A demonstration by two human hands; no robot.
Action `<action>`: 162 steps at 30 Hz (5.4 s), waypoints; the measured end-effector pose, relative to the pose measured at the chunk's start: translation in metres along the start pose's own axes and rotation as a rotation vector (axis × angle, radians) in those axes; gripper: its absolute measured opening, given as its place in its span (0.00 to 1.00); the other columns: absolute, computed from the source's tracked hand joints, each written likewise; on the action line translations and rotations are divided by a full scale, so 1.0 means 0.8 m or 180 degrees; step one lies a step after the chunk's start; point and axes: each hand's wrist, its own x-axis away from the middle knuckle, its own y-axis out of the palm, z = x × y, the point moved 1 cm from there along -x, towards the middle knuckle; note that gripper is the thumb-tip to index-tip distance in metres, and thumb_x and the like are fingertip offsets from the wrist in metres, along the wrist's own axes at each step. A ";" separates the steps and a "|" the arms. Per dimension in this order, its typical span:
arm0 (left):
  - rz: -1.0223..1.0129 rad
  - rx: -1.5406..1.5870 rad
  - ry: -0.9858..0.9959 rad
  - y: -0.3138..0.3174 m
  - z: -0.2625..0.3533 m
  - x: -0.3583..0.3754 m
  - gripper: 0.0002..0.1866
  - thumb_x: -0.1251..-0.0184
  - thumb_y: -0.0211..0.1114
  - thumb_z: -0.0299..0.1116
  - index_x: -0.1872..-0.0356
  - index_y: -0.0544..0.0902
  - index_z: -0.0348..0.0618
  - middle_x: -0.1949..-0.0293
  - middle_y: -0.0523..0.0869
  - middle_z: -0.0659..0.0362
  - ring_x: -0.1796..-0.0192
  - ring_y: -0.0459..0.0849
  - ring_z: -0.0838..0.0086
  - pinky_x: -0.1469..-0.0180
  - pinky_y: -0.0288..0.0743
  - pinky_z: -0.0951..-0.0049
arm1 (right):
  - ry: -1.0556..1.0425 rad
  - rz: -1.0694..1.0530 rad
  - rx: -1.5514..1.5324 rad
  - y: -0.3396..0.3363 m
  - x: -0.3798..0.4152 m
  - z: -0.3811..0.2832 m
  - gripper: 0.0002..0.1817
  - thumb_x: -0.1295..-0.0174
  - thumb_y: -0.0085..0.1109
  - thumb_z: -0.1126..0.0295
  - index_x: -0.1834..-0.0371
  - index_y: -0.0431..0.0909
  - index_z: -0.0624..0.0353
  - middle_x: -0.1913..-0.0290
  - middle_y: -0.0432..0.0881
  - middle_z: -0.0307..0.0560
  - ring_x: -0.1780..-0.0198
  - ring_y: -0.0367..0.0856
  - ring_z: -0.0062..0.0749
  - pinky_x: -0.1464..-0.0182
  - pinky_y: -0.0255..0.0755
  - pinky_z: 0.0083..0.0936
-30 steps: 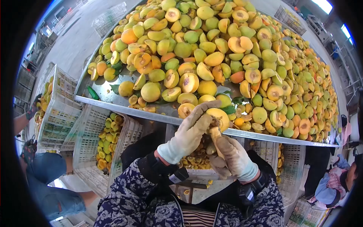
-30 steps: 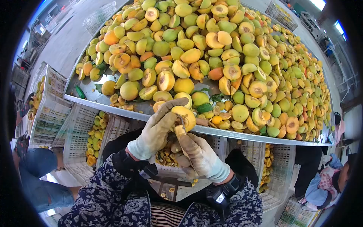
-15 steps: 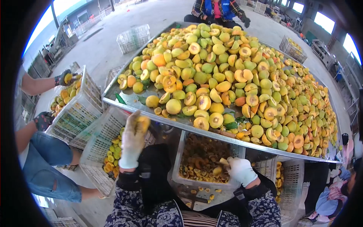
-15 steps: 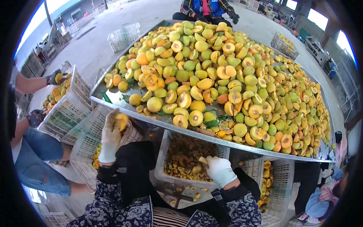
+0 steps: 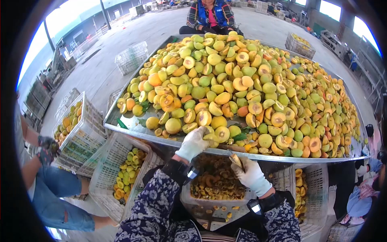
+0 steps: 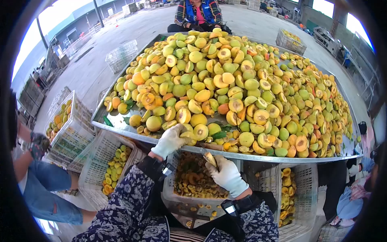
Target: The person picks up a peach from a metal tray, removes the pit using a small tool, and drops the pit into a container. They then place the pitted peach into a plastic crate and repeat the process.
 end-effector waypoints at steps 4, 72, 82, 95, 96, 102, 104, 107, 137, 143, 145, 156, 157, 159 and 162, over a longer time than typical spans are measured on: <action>0.0289 0.2084 -0.0807 -0.015 0.064 0.015 0.23 0.42 0.75 0.37 0.54 0.75 0.34 0.58 0.82 0.55 0.53 0.81 0.73 0.51 0.77 0.73 | 0.0101 0.0043 -0.1437 -0.004 -0.013 -0.006 0.29 0.32 0.53 0.44 0.48 0.74 0.63 0.70 0.80 0.49 0.70 0.79 0.38 0.66 0.72 0.29; -0.0144 0.3434 0.0368 0.017 0.048 0.030 0.33 0.32 0.58 0.23 0.28 0.55 0.32 0.35 0.70 0.50 0.34 0.69 0.69 0.32 0.64 0.68 | 0.0238 -0.0266 -0.1088 0.027 -0.058 -0.030 0.15 0.31 0.51 0.63 0.56 0.68 0.68 0.72 0.77 0.67 0.64 0.78 0.64 0.64 0.71 0.47; -0.1049 0.2723 -0.0625 -0.004 0.042 0.021 0.18 0.37 0.58 0.16 0.45 0.75 0.38 0.37 0.68 0.36 0.41 0.76 0.49 0.38 0.71 0.57 | -0.0031 -0.0456 -0.0319 0.030 -0.057 -0.028 0.19 0.28 0.46 0.58 0.52 0.69 0.67 0.65 0.78 0.67 0.59 0.78 0.63 0.58 0.72 0.43; -0.1522 0.1656 0.0013 -0.013 0.045 0.018 0.24 0.26 0.50 0.29 0.30 0.63 0.41 0.49 0.78 0.56 0.54 0.79 0.75 0.51 0.76 0.73 | 0.1022 -0.1506 -0.2204 0.001 -0.054 -0.051 0.23 0.30 0.52 0.49 0.54 0.69 0.62 0.77 0.69 0.37 0.77 0.64 0.19 0.76 0.64 0.21; -0.1257 0.1885 0.0339 -0.007 0.042 0.020 0.25 0.26 0.50 0.29 0.30 0.62 0.39 0.48 0.77 0.56 0.52 0.78 0.75 0.48 0.74 0.74 | 0.1255 -0.1657 -0.2773 -0.002 -0.051 -0.054 0.22 0.29 0.51 0.48 0.55 0.70 0.60 0.78 0.68 0.36 0.79 0.63 0.17 0.79 0.60 0.18; -0.1035 0.3449 0.0246 0.004 0.055 0.033 0.29 0.25 0.56 0.39 0.29 0.60 0.38 0.44 0.76 0.55 0.44 0.76 0.74 0.44 0.73 0.73 | 0.1289 -0.1934 -0.4185 -0.010 -0.035 -0.045 0.21 0.29 0.51 0.48 0.60 0.72 0.58 0.81 0.66 0.34 0.87 0.59 0.16 0.86 0.54 0.14; -0.0824 0.4026 0.0132 -0.009 0.062 0.052 0.31 0.26 0.58 0.42 0.29 0.60 0.39 0.45 0.77 0.55 0.47 0.78 0.72 0.50 0.77 0.70 | 0.1087 -0.1844 -0.4159 -0.020 -0.024 -0.046 0.20 0.29 0.52 0.51 0.63 0.73 0.59 0.82 0.66 0.34 0.88 0.59 0.16 0.87 0.53 0.15; -0.0269 0.4482 -0.0237 -0.053 0.049 0.093 0.33 0.29 0.62 0.44 0.29 0.61 0.42 0.47 0.79 0.52 0.55 0.83 0.65 0.65 0.83 0.63 | 0.1141 -0.2105 -0.2680 -0.040 -0.007 -0.049 0.16 0.30 0.52 0.57 0.59 0.74 0.62 0.81 0.69 0.35 0.82 0.69 0.18 0.82 0.62 0.17; -0.0932 0.5249 -0.0831 0.028 0.057 0.008 0.28 0.27 0.57 0.48 0.33 0.68 0.41 0.58 0.82 0.51 0.70 0.77 0.70 0.72 0.74 0.70 | 0.0455 -0.0253 -0.2280 -0.024 -0.004 -0.015 0.23 0.31 0.55 0.50 0.51 0.72 0.63 0.69 0.78 0.38 0.73 0.72 0.17 0.71 0.69 0.18; -0.1682 0.6251 -0.0372 0.029 0.035 0.004 0.29 0.24 0.48 0.51 0.35 0.71 0.39 0.69 0.77 0.47 0.76 0.73 0.68 0.79 0.69 0.71 | -0.0039 0.1107 -0.0203 -0.033 -0.053 -0.006 0.11 0.35 0.57 0.65 0.60 0.72 0.63 0.72 0.80 0.63 0.70 0.82 0.58 0.70 0.74 0.42; -0.1836 0.6260 -0.0229 0.025 0.034 0.002 0.30 0.24 0.46 0.53 0.35 0.72 0.39 0.70 0.75 0.48 0.78 0.71 0.69 0.80 0.69 0.70 | 0.0127 0.1181 0.0476 -0.045 -0.077 0.020 0.16 0.37 0.59 0.64 0.53 0.73 0.63 0.72 0.80 0.63 0.69 0.82 0.58 0.66 0.75 0.47; 0.0104 0.5800 -0.0351 -0.006 0.010 0.005 0.22 0.29 0.58 0.34 0.36 0.67 0.45 0.42 0.79 0.49 0.45 0.82 0.55 0.42 0.79 0.51 | -0.0987 0.0484 0.1488 -0.018 -0.113 -0.009 0.12 0.46 0.58 0.70 0.57 0.77 0.58 0.65 0.83 0.53 0.59 0.80 0.51 0.56 0.75 0.44; 0.0203 0.5803 -0.0403 -0.010 0.010 0.006 0.21 0.27 0.57 0.36 0.37 0.68 0.44 0.42 0.79 0.49 0.45 0.82 0.55 0.41 0.78 0.51 | -0.0908 0.0127 0.1989 -0.005 -0.107 -0.006 0.12 0.46 0.59 0.68 0.59 0.77 0.57 0.65 0.83 0.53 0.59 0.80 0.50 0.56 0.74 0.43; 0.0168 0.6049 -0.0469 -0.013 0.005 0.004 0.20 0.25 0.55 0.39 0.37 0.69 0.44 0.42 0.79 0.50 0.46 0.83 0.55 0.41 0.77 0.50 | -0.0698 0.0035 0.2158 0.016 -0.105 -0.008 0.15 0.48 0.59 0.67 0.56 0.78 0.56 0.64 0.82 0.54 0.59 0.80 0.50 0.57 0.74 0.44; 0.0135 0.6397 -0.0593 -0.019 0.004 0.000 0.23 0.23 0.50 0.46 0.36 0.70 0.43 0.41 0.78 0.50 0.46 0.82 0.55 0.39 0.75 0.48 | -0.0762 -0.0028 0.2029 0.016 -0.111 -0.027 0.17 0.49 0.60 0.68 0.54 0.78 0.57 0.64 0.81 0.54 0.59 0.80 0.50 0.58 0.74 0.44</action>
